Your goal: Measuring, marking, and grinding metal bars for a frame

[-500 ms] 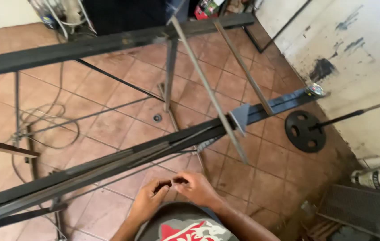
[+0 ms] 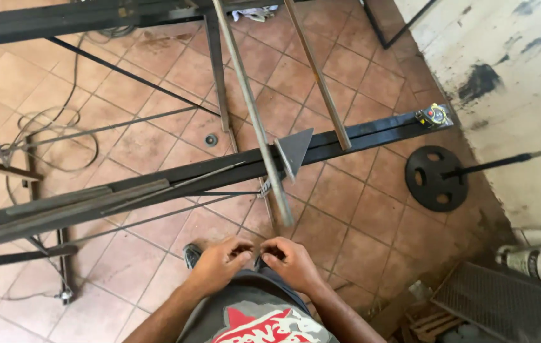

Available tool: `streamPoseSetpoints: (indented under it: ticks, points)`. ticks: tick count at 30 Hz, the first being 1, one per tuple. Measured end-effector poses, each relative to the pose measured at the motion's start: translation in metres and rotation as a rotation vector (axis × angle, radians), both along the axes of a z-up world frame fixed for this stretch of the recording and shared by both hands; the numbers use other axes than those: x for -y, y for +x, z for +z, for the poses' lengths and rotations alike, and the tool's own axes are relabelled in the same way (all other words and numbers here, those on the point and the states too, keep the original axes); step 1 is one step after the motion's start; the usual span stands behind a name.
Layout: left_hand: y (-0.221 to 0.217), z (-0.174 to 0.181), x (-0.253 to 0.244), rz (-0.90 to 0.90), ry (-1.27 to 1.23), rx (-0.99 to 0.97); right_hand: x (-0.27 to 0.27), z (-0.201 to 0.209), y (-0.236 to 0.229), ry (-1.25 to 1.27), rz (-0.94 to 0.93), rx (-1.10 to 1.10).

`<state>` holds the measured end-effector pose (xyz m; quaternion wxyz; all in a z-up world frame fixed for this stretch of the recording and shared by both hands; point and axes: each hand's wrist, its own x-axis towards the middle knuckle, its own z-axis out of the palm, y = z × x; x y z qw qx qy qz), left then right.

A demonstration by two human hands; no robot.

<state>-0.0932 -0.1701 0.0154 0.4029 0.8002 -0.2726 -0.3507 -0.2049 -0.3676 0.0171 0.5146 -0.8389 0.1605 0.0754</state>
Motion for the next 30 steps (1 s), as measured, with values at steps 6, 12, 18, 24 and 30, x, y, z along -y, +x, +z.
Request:
streamPoseSetpoints:
  ticks: [6,12,18,24,30]
  points:
    - [-0.033,0.003,0.031,0.061,-0.052,0.062,0.04,-0.012,-0.008,0.062,0.082,0.021]
    - [-0.046,-0.015,0.031,0.119,-0.011,0.175,0.059,-0.002,0.008,-0.025,0.187,0.145]
    - [-0.054,-0.008,0.013,0.258,-0.085,0.239,0.044,0.005,0.027,0.035,0.281,0.073]
    - [-0.047,0.003,-0.018,0.326,-0.001,0.143,0.009,0.024,0.054,-0.05,0.435,0.194]
    - [-0.019,-0.016,-0.059,0.292,-0.187,0.257,-0.03,0.043,0.076,-0.104,0.387,0.228]
